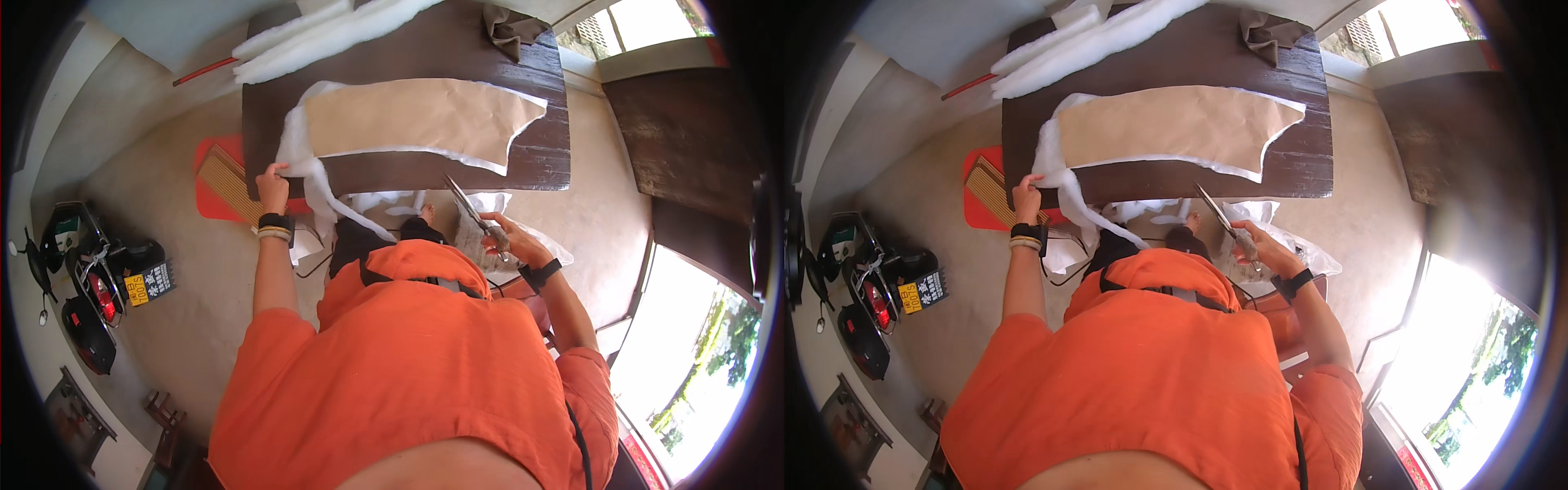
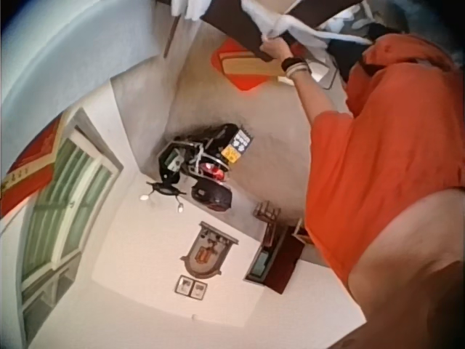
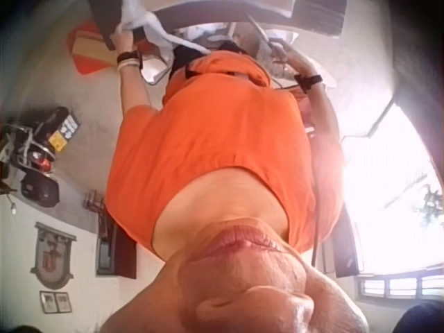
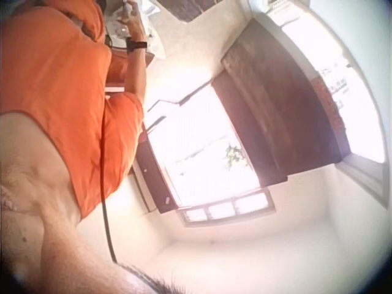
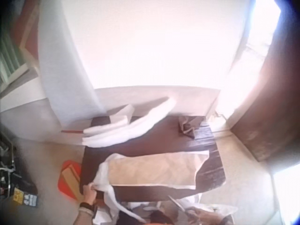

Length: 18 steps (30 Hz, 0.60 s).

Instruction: The person places a beige fabric piece on a white foam sheet and uses scissors to cut the foam around the fabric's outline. They trim the foam along the edges and remove excess pieces, leaving a foam shape matching the fabric.

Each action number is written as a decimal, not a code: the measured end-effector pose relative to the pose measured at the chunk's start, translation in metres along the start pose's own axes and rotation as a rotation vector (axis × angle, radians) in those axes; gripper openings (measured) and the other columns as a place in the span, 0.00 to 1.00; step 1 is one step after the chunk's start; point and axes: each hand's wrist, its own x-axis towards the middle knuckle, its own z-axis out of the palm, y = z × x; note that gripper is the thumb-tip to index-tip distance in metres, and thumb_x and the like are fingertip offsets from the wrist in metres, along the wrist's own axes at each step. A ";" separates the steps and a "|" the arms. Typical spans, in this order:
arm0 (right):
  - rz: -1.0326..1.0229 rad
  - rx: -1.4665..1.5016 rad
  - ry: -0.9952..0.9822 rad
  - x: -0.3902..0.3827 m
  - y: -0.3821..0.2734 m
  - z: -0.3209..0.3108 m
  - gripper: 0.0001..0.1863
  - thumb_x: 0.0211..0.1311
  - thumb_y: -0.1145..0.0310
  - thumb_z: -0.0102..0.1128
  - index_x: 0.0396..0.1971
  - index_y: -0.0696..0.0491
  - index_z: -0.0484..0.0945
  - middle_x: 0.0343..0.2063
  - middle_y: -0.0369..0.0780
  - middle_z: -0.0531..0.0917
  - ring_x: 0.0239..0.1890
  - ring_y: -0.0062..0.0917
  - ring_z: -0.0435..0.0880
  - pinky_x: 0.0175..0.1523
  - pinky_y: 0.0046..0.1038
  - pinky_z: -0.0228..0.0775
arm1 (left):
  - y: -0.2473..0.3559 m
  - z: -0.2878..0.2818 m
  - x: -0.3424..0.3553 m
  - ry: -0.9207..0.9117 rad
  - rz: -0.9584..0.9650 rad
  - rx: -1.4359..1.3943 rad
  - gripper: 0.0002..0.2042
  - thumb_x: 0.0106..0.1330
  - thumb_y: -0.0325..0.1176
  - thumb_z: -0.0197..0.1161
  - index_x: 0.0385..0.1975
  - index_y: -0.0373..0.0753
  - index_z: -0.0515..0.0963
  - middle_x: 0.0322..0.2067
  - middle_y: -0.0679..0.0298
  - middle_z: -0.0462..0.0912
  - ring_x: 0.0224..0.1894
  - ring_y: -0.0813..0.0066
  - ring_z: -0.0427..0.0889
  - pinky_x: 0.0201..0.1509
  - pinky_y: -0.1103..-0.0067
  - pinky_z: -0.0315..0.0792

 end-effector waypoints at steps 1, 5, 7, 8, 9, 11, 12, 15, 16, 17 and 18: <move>-0.018 0.007 -0.017 0.005 -0.001 0.009 0.32 0.60 0.67 0.62 0.64 0.50 0.63 0.38 0.35 0.75 0.41 0.18 0.76 0.44 0.22 0.75 | 0.002 0.000 0.000 0.152 0.006 0.065 0.20 0.52 0.19 0.50 0.45 0.41 0.79 0.36 0.57 0.74 0.38 0.62 0.77 0.46 0.74 0.72; -0.090 0.038 -0.111 0.033 -0.012 0.060 0.33 0.62 0.63 0.63 0.65 0.48 0.61 0.38 0.34 0.75 0.42 0.20 0.77 0.49 0.24 0.72 | 0.006 0.000 0.022 0.245 0.020 -0.203 0.23 0.57 0.39 0.66 0.50 0.34 0.73 0.46 0.47 0.73 0.45 0.56 0.76 0.52 0.68 0.70; -0.135 -0.010 -0.120 0.051 -0.021 0.088 0.32 0.64 0.61 0.62 0.66 0.47 0.60 0.38 0.34 0.76 0.42 0.20 0.78 0.48 0.23 0.70 | 0.006 0.003 0.034 0.038 -0.094 -0.391 0.37 0.53 0.53 0.70 0.57 0.32 0.69 0.48 0.46 0.75 0.48 0.56 0.76 0.54 0.69 0.70; -0.145 0.051 -0.127 0.061 -0.023 0.105 0.32 0.65 0.60 0.60 0.66 0.47 0.59 0.38 0.34 0.77 0.41 0.19 0.78 0.47 0.22 0.68 | 0.003 0.003 0.035 -0.015 -0.043 -0.337 0.41 0.52 0.56 0.70 0.59 0.31 0.67 0.48 0.46 0.76 0.49 0.55 0.76 0.55 0.69 0.71; -0.120 0.057 -0.115 0.074 -0.027 0.120 0.33 0.64 0.60 0.62 0.66 0.47 0.60 0.38 0.34 0.77 0.41 0.19 0.78 0.47 0.22 0.69 | 0.003 0.002 0.038 -0.093 -0.022 -0.283 0.44 0.50 0.59 0.69 0.61 0.31 0.66 0.48 0.45 0.76 0.51 0.55 0.77 0.55 0.69 0.71; -0.124 0.073 -0.127 0.100 -0.031 0.148 0.34 0.61 0.60 0.65 0.65 0.46 0.61 0.37 0.33 0.76 0.41 0.18 0.77 0.47 0.22 0.70 | 0.003 0.001 0.040 -0.121 -0.003 -0.174 0.45 0.48 0.61 0.70 0.59 0.31 0.67 0.47 0.46 0.78 0.51 0.54 0.78 0.54 0.68 0.71; -0.080 0.070 -0.121 0.113 -0.031 0.162 0.34 0.61 0.60 0.65 0.65 0.45 0.61 0.39 0.34 0.77 0.41 0.18 0.77 0.48 0.22 0.70 | 0.003 -0.001 0.040 -0.164 -0.003 -0.201 0.45 0.47 0.61 0.70 0.58 0.30 0.68 0.48 0.46 0.78 0.51 0.54 0.78 0.54 0.68 0.71; -0.170 -0.034 -0.084 0.145 -0.030 0.195 0.33 0.62 0.62 0.64 0.66 0.45 0.60 0.40 0.35 0.78 0.41 0.19 0.78 0.48 0.23 0.71 | 0.009 -0.004 0.043 -0.284 0.046 -0.172 0.44 0.45 0.62 0.71 0.53 0.29 0.70 0.49 0.45 0.79 0.52 0.55 0.78 0.56 0.70 0.71; -0.222 -0.035 -0.095 0.153 -0.030 0.202 0.33 0.66 0.61 0.60 0.67 0.48 0.57 0.39 0.36 0.77 0.41 0.18 0.76 0.47 0.22 0.69 | 0.012 -0.002 0.041 -0.271 0.063 -0.208 0.43 0.44 0.60 0.73 0.51 0.28 0.71 0.47 0.47 0.80 0.50 0.56 0.80 0.54 0.71 0.72; -0.222 0.083 -0.093 0.160 -0.029 0.210 0.33 0.65 0.62 0.61 0.67 0.48 0.58 0.39 0.36 0.78 0.41 0.17 0.76 0.47 0.21 0.70 | 0.014 0.000 0.043 -0.300 0.079 -0.239 0.42 0.44 0.58 0.75 0.50 0.27 0.72 0.45 0.48 0.81 0.48 0.59 0.81 0.53 0.72 0.72; -0.220 0.200 -0.092 0.166 -0.028 0.219 0.33 0.64 0.63 0.62 0.67 0.47 0.58 0.38 0.35 0.78 0.41 0.17 0.77 0.46 0.20 0.70 | 0.015 0.002 0.044 -0.342 0.090 -0.269 0.41 0.43 0.56 0.76 0.49 0.27 0.73 0.44 0.50 0.82 0.46 0.61 0.81 0.52 0.74 0.73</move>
